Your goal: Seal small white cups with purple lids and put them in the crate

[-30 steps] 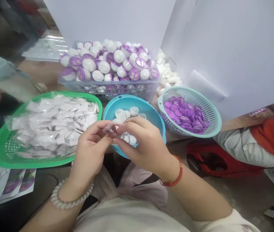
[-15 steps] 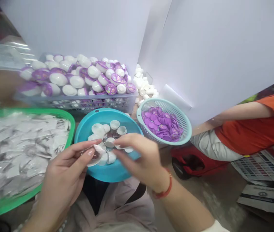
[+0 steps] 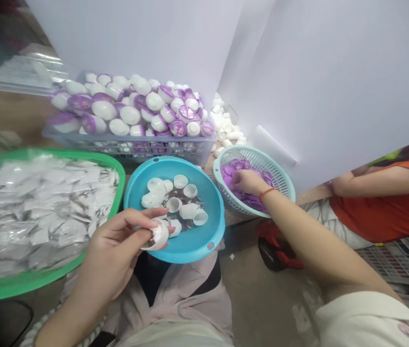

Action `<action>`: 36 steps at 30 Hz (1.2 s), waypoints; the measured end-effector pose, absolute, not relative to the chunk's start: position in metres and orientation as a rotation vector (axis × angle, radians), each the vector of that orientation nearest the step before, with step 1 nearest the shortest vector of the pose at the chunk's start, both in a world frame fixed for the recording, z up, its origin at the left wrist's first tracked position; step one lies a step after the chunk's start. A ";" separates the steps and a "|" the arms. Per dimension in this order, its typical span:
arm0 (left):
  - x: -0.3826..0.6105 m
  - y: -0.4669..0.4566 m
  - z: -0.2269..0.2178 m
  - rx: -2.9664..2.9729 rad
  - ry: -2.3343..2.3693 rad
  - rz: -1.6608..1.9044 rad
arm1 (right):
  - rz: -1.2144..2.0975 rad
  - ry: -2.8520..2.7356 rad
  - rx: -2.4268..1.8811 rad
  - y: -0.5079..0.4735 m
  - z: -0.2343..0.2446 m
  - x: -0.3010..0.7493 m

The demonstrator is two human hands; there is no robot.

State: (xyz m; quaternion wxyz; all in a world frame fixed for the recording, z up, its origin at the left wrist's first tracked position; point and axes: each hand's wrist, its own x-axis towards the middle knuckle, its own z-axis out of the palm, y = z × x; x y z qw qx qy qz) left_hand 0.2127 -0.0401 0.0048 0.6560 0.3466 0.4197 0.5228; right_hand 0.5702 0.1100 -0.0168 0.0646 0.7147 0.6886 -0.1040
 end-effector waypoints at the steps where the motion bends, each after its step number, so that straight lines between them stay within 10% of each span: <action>1: 0.210 -0.041 0.006 0.790 0.943 1.166 | -0.259 2.070 2.176 0.106 -0.012 0.569; 8: 0.207 -0.048 0.010 0.892 0.916 1.071 | -0.103 2.905 2.508 0.011 0.036 0.491; 16: 0.209 -0.060 0.019 1.044 0.962 1.154 | -0.717 3.931 1.488 -0.062 0.019 0.391; 22: 0.203 -0.067 0.019 1.060 0.981 1.211 | -0.339 4.118 1.428 -0.060 0.001 0.383; 36: 0.184 -0.074 0.010 1.324 1.045 1.305 | -1.029 3.821 1.884 -0.074 -0.003 0.361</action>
